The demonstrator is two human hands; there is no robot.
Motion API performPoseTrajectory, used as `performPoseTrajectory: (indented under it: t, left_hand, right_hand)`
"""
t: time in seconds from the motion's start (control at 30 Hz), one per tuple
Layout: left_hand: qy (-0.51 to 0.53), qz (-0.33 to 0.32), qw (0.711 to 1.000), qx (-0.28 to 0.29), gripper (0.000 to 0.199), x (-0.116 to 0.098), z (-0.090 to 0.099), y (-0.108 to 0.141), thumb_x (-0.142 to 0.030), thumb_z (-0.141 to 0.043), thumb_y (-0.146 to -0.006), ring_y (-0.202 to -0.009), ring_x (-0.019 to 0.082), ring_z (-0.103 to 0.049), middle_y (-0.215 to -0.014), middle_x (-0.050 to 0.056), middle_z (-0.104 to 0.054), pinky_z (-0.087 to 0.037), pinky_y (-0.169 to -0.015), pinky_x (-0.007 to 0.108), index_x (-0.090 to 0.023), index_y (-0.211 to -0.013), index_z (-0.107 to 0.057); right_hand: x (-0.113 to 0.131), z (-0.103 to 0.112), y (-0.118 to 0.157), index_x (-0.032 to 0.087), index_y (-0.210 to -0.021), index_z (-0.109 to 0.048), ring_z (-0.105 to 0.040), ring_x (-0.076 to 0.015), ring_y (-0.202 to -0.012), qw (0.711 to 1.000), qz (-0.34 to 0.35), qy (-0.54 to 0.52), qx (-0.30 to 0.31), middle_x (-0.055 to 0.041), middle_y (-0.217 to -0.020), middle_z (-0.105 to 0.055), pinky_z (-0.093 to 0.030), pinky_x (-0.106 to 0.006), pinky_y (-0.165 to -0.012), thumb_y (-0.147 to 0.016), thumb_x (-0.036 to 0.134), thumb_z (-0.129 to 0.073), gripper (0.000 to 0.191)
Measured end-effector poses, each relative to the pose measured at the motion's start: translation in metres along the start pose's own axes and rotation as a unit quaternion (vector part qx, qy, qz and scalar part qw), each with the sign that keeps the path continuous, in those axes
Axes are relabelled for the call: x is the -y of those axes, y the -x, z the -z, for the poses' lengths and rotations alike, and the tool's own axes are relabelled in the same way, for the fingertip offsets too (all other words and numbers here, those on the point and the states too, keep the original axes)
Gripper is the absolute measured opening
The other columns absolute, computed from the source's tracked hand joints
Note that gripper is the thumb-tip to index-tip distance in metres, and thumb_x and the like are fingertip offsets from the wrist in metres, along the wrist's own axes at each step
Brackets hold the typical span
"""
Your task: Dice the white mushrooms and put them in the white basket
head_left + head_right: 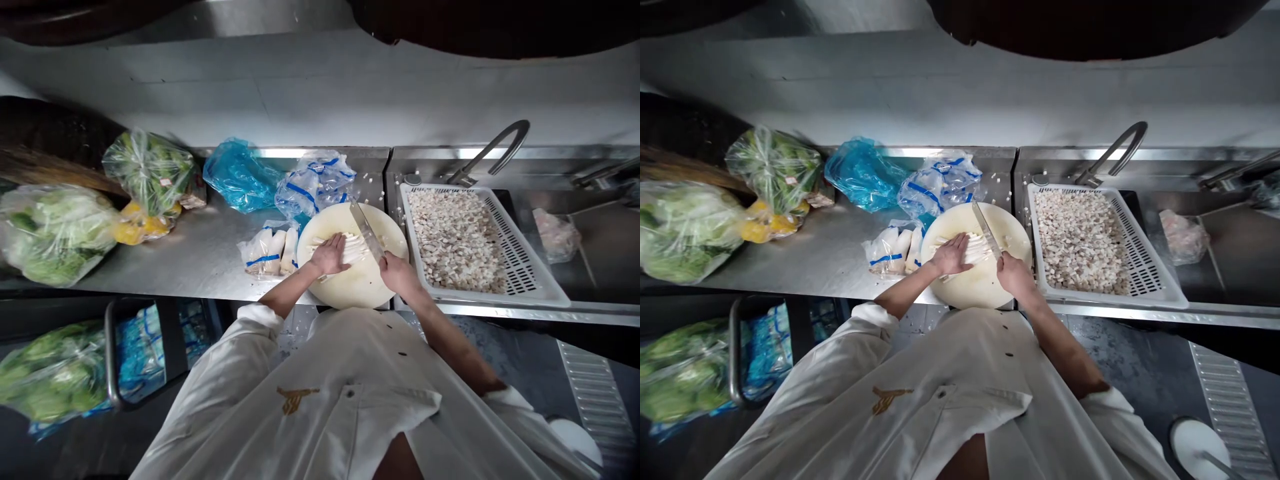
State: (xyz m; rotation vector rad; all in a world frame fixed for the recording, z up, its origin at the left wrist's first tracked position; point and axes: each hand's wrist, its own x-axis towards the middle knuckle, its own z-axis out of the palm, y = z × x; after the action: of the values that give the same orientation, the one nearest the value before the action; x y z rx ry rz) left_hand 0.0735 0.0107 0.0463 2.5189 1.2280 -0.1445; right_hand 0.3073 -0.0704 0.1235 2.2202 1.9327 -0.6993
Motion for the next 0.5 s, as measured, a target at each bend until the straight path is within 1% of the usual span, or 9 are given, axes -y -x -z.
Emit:
performPoseTrajectory:
  t: [0.13, 0.23, 0.33, 0.43, 0.5]
  left_hand:
    - [0.002, 0.003, 1.0, 0.0, 0.11, 0.002, -0.001, -0.001, -0.07, -0.063, -0.089, -0.164, 0.035, -0.025, -0.175, 0.024, -0.024, -0.025, -0.133, 0.042, -0.003, -0.167, -0.024]
    - [0.009, -0.008, 1.0, 0.009, 0.116, 0.008, -0.001, -0.001, -0.074, -0.066, -0.085, -0.163, 0.035, -0.028, -0.173, 0.024, -0.028, -0.026, -0.133, 0.042, -0.004, -0.167, -0.024]
    - [0.019, -0.007, 1.0, -0.012, 0.113, 0.013, -0.005, 0.001, -0.074, -0.066, -0.086, -0.163, 0.035, -0.028, -0.172, 0.024, -0.031, -0.026, -0.133, 0.042, -0.005, -0.166, -0.027]
    - [0.022, -0.005, 0.999, -0.034, 0.107, 0.015, -0.01, 0.003, -0.073, -0.063, -0.089, -0.163, 0.034, -0.028, -0.172, 0.024, -0.031, -0.027, -0.132, 0.042, -0.004, -0.164, -0.031]
    - [0.021, -0.009, 0.999, -0.027, 0.108, 0.018, -0.009, 0.003, -0.074, -0.063, -0.088, -0.162, 0.034, -0.029, -0.172, 0.023, -0.031, -0.028, -0.132, 0.042, -0.004, -0.164, -0.033]
  right_hand:
    - [0.014, -0.001, -0.006, 0.012, -0.13, -0.065, -0.074, -0.0279, -0.112, 0.999, -0.019, 0.0, 0.05, -0.0195, -0.118, -0.077, -0.048, -0.031, -0.092, -0.112, 0.028, -0.036, 0.039]
    - [0.017, 0.004, -0.006, 0.013, -0.127, -0.067, -0.073, -0.0289, -0.113, 0.999, -0.017, 0.008, 0.034, -0.0202, -0.119, -0.077, -0.048, -0.032, -0.094, -0.112, 0.029, -0.035, 0.039]
    - [0.016, 0.004, 0.0, 0.014, -0.126, -0.067, -0.073, -0.0295, -0.114, 1.0, 0.004, 0.006, 0.015, -0.0196, -0.118, -0.077, -0.048, -0.033, -0.096, -0.112, 0.033, -0.034, 0.041]
    - [0.023, -0.001, -0.002, 0.013, -0.129, -0.066, -0.073, -0.0303, -0.114, 0.999, -0.011, 0.002, 0.051, -0.02, -0.119, -0.077, -0.049, -0.034, -0.095, -0.112, 0.032, -0.034, 0.041]
    - [0.029, -0.002, -0.007, 0.013, -0.131, -0.066, -0.073, -0.0306, -0.115, 0.997, -0.026, 0.003, 0.069, -0.0207, -0.122, -0.076, -0.049, -0.034, -0.095, -0.111, 0.031, -0.035, 0.041]
